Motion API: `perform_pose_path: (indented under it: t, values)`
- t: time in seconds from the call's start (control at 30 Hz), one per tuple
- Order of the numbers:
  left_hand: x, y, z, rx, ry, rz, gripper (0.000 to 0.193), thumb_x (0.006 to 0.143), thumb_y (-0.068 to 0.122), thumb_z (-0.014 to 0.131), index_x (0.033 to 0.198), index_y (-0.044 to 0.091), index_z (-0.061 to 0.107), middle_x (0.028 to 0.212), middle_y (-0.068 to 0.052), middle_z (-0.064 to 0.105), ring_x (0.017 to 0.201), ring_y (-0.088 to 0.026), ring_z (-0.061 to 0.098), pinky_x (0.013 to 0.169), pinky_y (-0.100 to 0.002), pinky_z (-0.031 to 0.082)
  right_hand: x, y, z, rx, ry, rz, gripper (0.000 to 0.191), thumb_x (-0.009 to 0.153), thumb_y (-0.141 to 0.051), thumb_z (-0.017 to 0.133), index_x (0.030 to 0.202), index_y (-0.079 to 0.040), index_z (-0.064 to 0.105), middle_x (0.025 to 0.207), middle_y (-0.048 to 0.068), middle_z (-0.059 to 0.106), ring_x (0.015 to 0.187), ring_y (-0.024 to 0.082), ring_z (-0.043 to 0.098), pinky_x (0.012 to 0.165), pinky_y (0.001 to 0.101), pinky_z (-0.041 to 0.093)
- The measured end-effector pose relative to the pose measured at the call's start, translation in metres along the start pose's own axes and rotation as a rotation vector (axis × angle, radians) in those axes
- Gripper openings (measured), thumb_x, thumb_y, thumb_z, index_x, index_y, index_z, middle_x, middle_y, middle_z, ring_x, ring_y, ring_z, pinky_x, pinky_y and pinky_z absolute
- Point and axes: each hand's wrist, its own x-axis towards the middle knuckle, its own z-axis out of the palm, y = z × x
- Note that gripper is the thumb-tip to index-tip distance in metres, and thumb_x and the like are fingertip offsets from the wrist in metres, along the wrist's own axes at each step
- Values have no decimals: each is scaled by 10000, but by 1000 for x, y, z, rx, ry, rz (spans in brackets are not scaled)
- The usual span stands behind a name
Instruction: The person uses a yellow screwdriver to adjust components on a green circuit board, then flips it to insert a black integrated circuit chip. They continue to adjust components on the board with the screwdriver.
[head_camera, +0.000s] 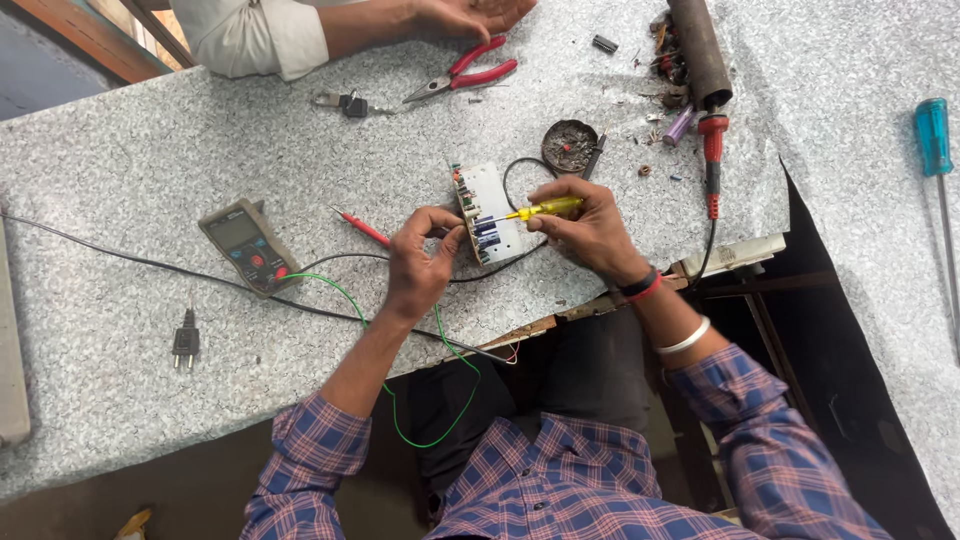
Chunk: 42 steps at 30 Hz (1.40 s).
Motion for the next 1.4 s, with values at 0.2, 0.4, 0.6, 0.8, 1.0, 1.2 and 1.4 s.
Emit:
perform_pose_path:
  t: [0.2,0.4,0.6,0.8,1.0,1.2,1.4]
  values:
    - [1,5,1,2,-36,24,104,993,62,701,1033,32,610,1231,-112,610,1078,-195,655,893,-310,580,2,-8,-11,-92,-52,50,231,907,-78,795,1123,-11,745,840,6,718,655,16,582,539,185,453]
    - [1,5,4,-15,-34,31,122,1013,57,679,1078,40,578,1325,-120,575,1230,-235,621,920,-322,616,-1,0,-12,12,-7,23,214,933,-81,784,1133,-21,736,870,-7,720,715,15,600,598,178,469]
    - [-1,2,6,-113,-56,-29,108,1020,30,651,1086,48,567,1331,-118,556,1225,-228,626,881,-311,662,-5,9,-11,-52,40,-41,182,967,-69,778,1135,-13,735,982,34,731,864,52,661,745,201,533]
    - [0,5,12,26,-34,76,152,981,-84,619,1100,7,594,1270,-125,608,1157,-231,631,900,-327,577,-6,8,-14,-217,52,-115,207,925,-94,785,1109,-10,748,1018,50,762,934,90,697,809,253,570]
    - [-7,11,21,-211,-62,-41,115,1022,-30,607,1115,15,557,1307,-127,539,1227,-198,575,949,-309,579,-10,3,-18,-137,12,-153,216,925,-106,803,1114,-14,754,1033,47,757,956,94,682,826,255,554]
    - [-5,1,18,-233,-49,6,107,1030,-45,602,1119,7,570,1287,-125,541,1217,-204,578,970,-312,564,-10,5,-17,-68,31,-114,213,924,-107,788,1106,-5,746,1023,56,763,931,110,726,820,262,594]
    - [-6,-14,17,-234,2,-47,154,1011,-93,579,1105,27,598,1126,-77,626,1039,-145,636,860,-272,584,-2,18,-17,-148,55,-133,171,933,-58,740,1085,15,716,998,94,760,927,150,754,811,288,626]
